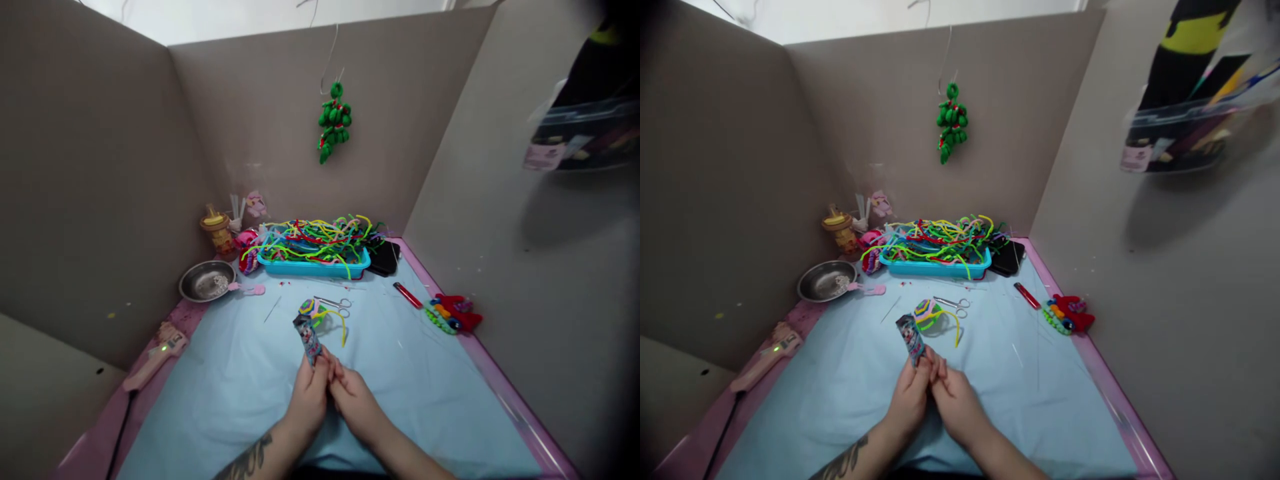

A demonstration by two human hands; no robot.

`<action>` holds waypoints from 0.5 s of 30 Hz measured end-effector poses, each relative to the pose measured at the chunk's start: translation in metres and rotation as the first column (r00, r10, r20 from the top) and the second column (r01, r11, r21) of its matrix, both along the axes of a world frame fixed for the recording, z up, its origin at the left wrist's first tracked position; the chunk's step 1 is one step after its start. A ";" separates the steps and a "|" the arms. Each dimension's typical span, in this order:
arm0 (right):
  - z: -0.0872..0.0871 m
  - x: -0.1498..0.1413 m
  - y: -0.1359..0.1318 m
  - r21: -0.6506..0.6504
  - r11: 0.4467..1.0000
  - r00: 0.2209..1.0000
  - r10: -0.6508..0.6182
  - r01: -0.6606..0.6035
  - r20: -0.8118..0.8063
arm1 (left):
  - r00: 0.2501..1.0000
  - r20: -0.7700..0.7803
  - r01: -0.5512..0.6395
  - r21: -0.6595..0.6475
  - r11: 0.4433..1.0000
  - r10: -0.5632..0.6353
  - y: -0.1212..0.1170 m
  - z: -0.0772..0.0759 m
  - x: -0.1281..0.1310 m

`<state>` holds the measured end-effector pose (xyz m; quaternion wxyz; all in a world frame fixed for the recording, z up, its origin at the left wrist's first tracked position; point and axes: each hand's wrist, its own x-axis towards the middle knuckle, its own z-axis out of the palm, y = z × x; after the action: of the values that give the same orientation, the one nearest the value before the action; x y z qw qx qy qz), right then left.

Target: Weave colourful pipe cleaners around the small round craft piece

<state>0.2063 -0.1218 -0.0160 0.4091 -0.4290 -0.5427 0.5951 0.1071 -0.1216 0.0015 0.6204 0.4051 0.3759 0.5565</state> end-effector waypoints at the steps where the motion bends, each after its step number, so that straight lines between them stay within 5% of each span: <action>1: 0.000 0.000 0.000 0.002 1.000 1.000 -0.010 0.010 0.007 | 1.000 -0.021 -0.006 0.004 1.000 0.006 -0.001 -0.002 0.001; 5: 0.003 0.004 0.002 -0.011 1.000 0.999 -0.022 0.022 0.038 | 0.996 -0.062 0.058 -0.053 0.997 -0.061 -0.003 -0.003 0.000; 7: 0.006 0.006 0.001 -0.008 1.000 0.999 -0.005 0.005 0.038 | 0.996 0.035 0.080 -0.115 0.990 -0.077 -0.002 0.002 -0.005; 11: 0.010 0.007 -0.001 0.005 0.996 0.994 0.089 -0.089 0.063 | 0.922 0.373 -0.052 -0.154 0.987 0.106 0.009 0.023 -0.019; 15: 0.010 0.005 -0.002 0.017 0.991 0.984 0.133 -0.136 0.122 | 0.884 0.440 -0.095 -0.164 0.982 0.159 0.021 0.036 -0.023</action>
<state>0.2118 -0.1238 -0.0056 0.3398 -0.4214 -0.6017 0.5873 0.0842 -0.1001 0.0379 0.6790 0.1957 0.2849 0.6477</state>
